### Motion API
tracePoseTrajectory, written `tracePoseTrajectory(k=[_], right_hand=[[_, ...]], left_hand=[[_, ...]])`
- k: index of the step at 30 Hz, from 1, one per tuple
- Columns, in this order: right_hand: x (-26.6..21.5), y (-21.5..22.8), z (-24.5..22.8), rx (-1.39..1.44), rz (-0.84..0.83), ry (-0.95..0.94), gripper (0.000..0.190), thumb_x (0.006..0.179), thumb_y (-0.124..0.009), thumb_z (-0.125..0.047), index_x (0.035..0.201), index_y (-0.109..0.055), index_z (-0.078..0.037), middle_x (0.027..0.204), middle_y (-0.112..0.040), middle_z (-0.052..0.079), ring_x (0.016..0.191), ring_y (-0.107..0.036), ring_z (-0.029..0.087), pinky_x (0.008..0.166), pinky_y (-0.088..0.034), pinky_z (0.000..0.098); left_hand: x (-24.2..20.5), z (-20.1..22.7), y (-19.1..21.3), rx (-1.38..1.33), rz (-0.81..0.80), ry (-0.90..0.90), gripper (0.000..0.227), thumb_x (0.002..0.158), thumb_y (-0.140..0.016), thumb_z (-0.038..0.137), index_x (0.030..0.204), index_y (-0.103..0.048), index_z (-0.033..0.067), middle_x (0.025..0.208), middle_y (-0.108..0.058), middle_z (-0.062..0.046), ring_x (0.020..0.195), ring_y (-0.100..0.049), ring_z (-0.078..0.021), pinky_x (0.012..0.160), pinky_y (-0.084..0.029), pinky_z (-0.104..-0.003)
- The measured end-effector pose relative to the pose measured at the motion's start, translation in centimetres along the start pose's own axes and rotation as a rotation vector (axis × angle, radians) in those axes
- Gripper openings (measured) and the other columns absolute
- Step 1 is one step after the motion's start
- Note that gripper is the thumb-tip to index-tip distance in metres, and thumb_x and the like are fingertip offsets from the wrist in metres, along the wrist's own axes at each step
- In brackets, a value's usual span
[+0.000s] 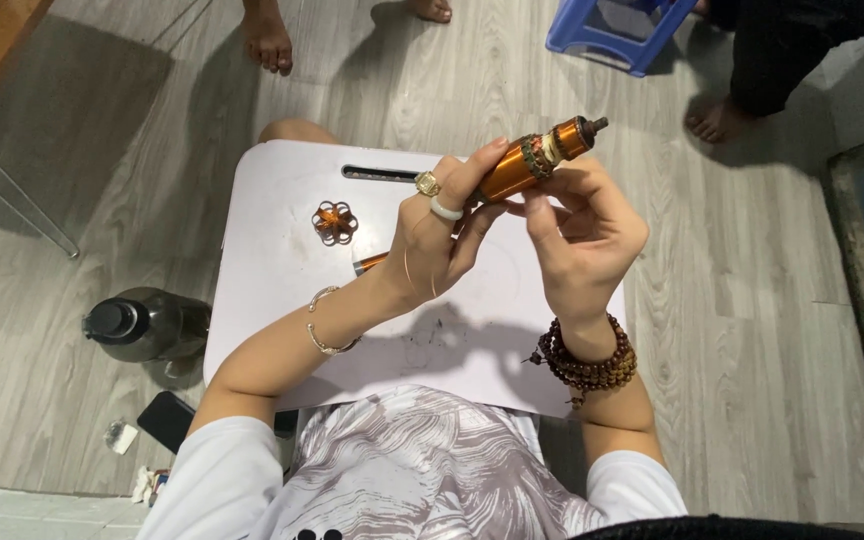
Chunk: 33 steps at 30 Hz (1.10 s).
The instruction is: Assembling and soldering components of a small motor rotor on an assembly tray.
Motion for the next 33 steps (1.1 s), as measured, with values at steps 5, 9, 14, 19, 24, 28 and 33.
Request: tracePoseTrajectory(k=[5,9,14,19,24,28,33], right_hand=[[0.0,-0.7,0.0,0.038,0.020,-0.049,0.019,0.094,-0.070,-0.003,0.098,-0.060,0.012,0.086,-0.059,0.017,0.085,-0.071,0.027,0.065,-0.065,0.0412],[-0.2,0.1,2.0,0.055,0.066,-0.030,0.024,0.092,-0.072,-0.011,0.096,-0.060,0.010,0.084,-0.060,0.015,0.081,-0.069,0.022,0.063,-0.065,0.0380],[-0.4,0.8,3.9,0.053,0.094,0.019,0.028,0.093,-0.072,-0.017,0.093,-0.059,0.008,0.079,-0.058,0.015,0.074,-0.069,0.022,0.061,-0.064,0.0387],[-0.7,0.6,3.6,0.045,0.096,0.003,0.029,0.092,-0.071,-0.018,0.092,-0.058,0.009,0.077,-0.060,0.019,0.071,-0.069,0.024,0.061,-0.064,0.0392],[-0.2,0.3,3.0,0.026,0.086,0.019,0.030,0.093,-0.069,-0.018,0.091,-0.055,0.008,0.077,-0.056,0.017,0.069,-0.066,0.022,0.060,-0.063,0.0373],[0.0,-0.2,2.5,-0.042,0.084,0.064,0.026,0.094,-0.067,-0.016,0.089,-0.053,0.006,0.077,-0.053,0.015,0.068,-0.061,0.018,0.055,-0.059,0.0320],[0.1,-0.5,1.5,-0.086,0.152,0.146,0.037,0.096,-0.068,-0.028,0.091,-0.054,0.006,0.079,-0.054,0.016,0.065,-0.062,0.020,0.055,-0.058,0.0301]], left_hand=[[-0.5,-1.3,-0.3,-0.003,0.012,-0.035,0.046,0.103,-0.062,0.013,0.146,-0.050,0.0073,0.094,-0.062,-0.007,0.072,-0.061,-0.0198,0.071,-0.056,-0.030],[-0.1,-0.7,-0.1,0.021,-0.012,-0.048,0.045,0.104,-0.061,0.013,0.147,-0.048,0.0065,0.093,-0.061,-0.008,0.075,-0.064,-0.0219,0.073,-0.057,-0.032],[0.4,0.3,0.2,-0.020,-0.028,-0.025,0.045,0.101,-0.064,0.011,0.144,-0.051,0.0052,0.093,-0.061,-0.008,0.074,-0.066,-0.0212,0.072,-0.057,-0.031],[0.0,0.2,0.0,-0.064,-0.053,0.016,0.047,0.103,-0.062,0.010,0.148,-0.048,0.0072,0.090,-0.059,-0.007,0.069,-0.059,-0.0181,0.069,-0.055,-0.030],[-0.1,0.0,0.0,-0.144,-0.046,0.102,0.046,0.105,-0.061,0.016,0.148,-0.048,0.0096,0.084,-0.055,-0.005,0.064,-0.053,-0.0138,0.062,-0.051,-0.029],[0.0,0.2,0.2,-0.159,-0.053,0.131,0.045,0.105,-0.061,0.017,0.148,-0.049,0.0108,0.080,-0.050,-0.003,0.062,-0.051,-0.0132,0.059,-0.049,-0.026],[-0.4,-0.2,0.4,-0.138,-0.034,0.160,0.045,0.098,-0.069,0.017,0.140,-0.056,0.0101,0.077,-0.054,-0.002,0.063,-0.051,-0.0128,0.062,-0.050,-0.026]])
Point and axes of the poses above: each hand's wrist, its own x-axis towards the middle knuckle, its own y-axis out of the back of the hand, z = x × y, the point moved 1 cm from there along x, towards the middle knuckle
